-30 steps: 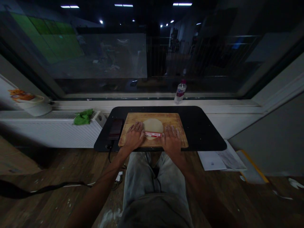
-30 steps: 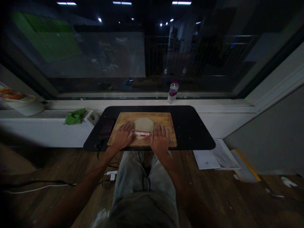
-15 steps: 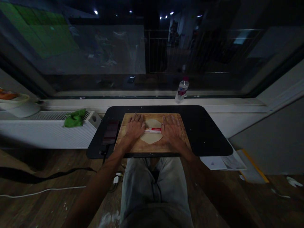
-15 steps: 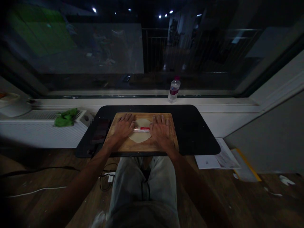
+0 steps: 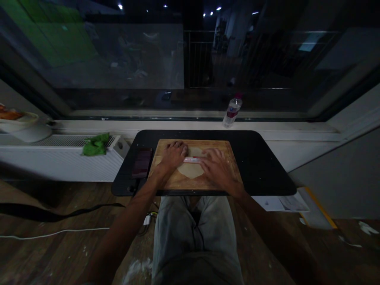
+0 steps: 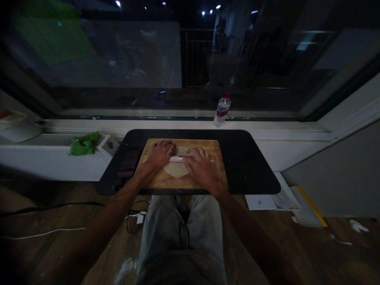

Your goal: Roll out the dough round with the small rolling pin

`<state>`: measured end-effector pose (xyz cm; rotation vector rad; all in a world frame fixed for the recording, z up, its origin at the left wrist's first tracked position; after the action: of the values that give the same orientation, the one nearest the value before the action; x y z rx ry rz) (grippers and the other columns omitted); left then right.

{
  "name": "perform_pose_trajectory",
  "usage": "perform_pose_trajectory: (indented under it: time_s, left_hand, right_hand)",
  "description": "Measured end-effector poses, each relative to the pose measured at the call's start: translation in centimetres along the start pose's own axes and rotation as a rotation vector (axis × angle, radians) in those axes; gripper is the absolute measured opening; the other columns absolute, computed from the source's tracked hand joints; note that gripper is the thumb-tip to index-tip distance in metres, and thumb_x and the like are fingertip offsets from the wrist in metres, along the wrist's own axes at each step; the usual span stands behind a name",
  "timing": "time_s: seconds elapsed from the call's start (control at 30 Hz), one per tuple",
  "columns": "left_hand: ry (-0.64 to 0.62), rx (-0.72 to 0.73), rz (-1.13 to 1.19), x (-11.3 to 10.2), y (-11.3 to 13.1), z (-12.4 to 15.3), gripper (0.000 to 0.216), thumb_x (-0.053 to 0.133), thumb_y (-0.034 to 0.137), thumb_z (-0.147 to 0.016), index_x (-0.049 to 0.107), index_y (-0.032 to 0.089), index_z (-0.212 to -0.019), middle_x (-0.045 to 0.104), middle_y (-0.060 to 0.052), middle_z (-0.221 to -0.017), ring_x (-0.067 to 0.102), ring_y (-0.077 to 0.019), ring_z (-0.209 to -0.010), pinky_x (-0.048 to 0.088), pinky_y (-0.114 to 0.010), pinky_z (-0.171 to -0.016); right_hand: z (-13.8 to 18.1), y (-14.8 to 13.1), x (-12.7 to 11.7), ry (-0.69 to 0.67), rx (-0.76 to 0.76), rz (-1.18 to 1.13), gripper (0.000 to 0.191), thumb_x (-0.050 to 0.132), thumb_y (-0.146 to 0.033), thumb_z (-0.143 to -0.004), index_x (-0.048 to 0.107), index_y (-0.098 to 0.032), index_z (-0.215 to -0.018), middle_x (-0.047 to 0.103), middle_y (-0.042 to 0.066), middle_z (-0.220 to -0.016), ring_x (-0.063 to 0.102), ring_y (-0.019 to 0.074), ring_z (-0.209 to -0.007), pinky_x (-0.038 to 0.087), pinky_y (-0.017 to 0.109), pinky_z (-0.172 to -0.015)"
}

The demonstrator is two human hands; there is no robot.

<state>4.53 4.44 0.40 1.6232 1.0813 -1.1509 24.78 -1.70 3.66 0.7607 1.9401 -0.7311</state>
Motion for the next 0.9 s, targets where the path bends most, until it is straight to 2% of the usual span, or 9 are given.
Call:
perform_pose_trajectory:
  time_s: [0.07, 0.13, 0.23, 0.33, 0.4, 0.57, 0.7, 0.9]
  left_hand:
    - [0.038, 0.020, 0.016, -0.4, 0.1, 0.1, 0.043, 0.040, 0.030, -0.120, 0.078, 0.023, -0.139, 0.077, -0.011, -0.150, 0.067, -0.0314, -0.138, 0.047, -0.049, -0.116]
    - [0.077, 0.040, 0.025, -0.8, 0.5, 0.3, 0.042, 0.041, 0.030, -0.121, 0.080, 0.021, -0.131, 0.081, -0.011, -0.140, 0.070, -0.0304, -0.130, 0.047, -0.046, -0.112]
    - [0.126, 0.042, 0.014, -1.1, 1.1, 0.7, 0.037, 0.047, 0.031, -0.120, 0.082, 0.019, -0.118, 0.084, -0.013, -0.127, 0.072, -0.0310, -0.121, 0.048, -0.046, -0.106]
    - [0.190, -0.034, -0.008, -1.0, 1.2, 1.2, 0.040, 0.048, 0.031, -0.120, 0.083, 0.018, -0.104, 0.085, -0.015, -0.113, 0.074, -0.0320, -0.113, 0.048, -0.046, -0.101]
    - [0.224, -0.075, -0.016, -0.8, 1.2, 1.4, 0.044, 0.048, 0.031, -0.120, 0.083, 0.017, -0.098, 0.085, -0.016, -0.106, 0.075, -0.0323, -0.107, 0.049, -0.046, -0.099]
    - [0.282, -0.075, 0.019, -0.3, 1.0, 1.6, 0.042, 0.051, 0.027, -0.119, 0.083, 0.017, -0.095, 0.085, -0.015, -0.102, 0.077, -0.0304, -0.102, 0.049, -0.044, -0.098]
    - [0.280, -0.062, 0.047, -0.2, 0.9, 1.7, 0.043, 0.050, 0.027, -0.119, 0.084, 0.016, -0.093, 0.085, -0.015, -0.100, 0.077, -0.0300, -0.098, 0.049, -0.044, -0.098]
    - [0.272, -0.089, 0.082, -0.4, 1.0, 1.6, 0.042, 0.051, 0.025, -0.118, 0.084, 0.016, -0.096, 0.086, -0.016, -0.104, 0.078, -0.0299, -0.103, 0.051, -0.043, -0.098]
  right_hand:
    - [0.7, -1.8, 0.5, -0.068, -0.096, -0.054, 0.022, 0.065, -0.029, -0.115, 0.087, -0.024, -0.116, 0.078, 0.011, -0.128, 0.066, 0.0289, -0.127, 0.050, 0.047, -0.114]
    - [1.1, -3.1, 1.3, -0.149, -0.145, -0.076, 0.019, 0.069, -0.028, -0.114, 0.087, -0.023, -0.109, 0.079, 0.010, -0.119, 0.068, 0.0277, -0.125, 0.050, 0.044, -0.114]
    - [1.2, -3.6, 2.3, -0.263, -0.106, -0.070, 0.015, 0.073, -0.026, -0.113, 0.088, -0.023, -0.111, 0.080, 0.008, -0.119, 0.071, 0.0255, -0.123, 0.052, 0.039, -0.110]
    - [1.1, -3.5, 2.7, -0.356, -0.047, -0.045, 0.018, 0.070, -0.027, -0.115, 0.088, -0.025, -0.117, 0.080, 0.007, -0.123, 0.074, 0.0236, -0.118, 0.054, 0.035, -0.100]
    - [1.0, -3.4, 2.7, -0.394, -0.027, -0.042, 0.019, 0.069, -0.028, -0.115, 0.088, -0.026, -0.119, 0.080, 0.007, -0.125, 0.074, 0.0237, -0.119, 0.054, 0.034, -0.099]
    - [0.9, -3.3, 2.6, -0.454, 0.009, -0.034, 0.021, 0.072, -0.030, -0.114, 0.087, -0.026, -0.128, 0.080, 0.009, -0.128, 0.074, 0.0245, -0.119, 0.054, 0.037, -0.105]
    - [0.6, -4.0, 2.5, -0.471, -0.015, 0.012, 0.019, 0.069, -0.025, -0.114, 0.087, -0.023, -0.121, 0.079, 0.009, -0.130, 0.074, 0.0248, -0.118, 0.055, 0.037, -0.102]
    - [0.8, -4.8, 2.1, -0.385, -0.091, 0.103, 0.016, 0.069, -0.025, -0.114, 0.085, -0.022, -0.114, 0.079, 0.011, -0.130, 0.073, 0.0256, -0.121, 0.056, 0.038, -0.104]
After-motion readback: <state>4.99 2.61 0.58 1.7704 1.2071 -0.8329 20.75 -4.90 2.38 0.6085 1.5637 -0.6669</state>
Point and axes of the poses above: each hand's wrist, its own z-axis away from the middle knuckle, its own x-axis out of the palm, y = z × x, the point moved 6 cm from there along -z, towards the middle knuckle
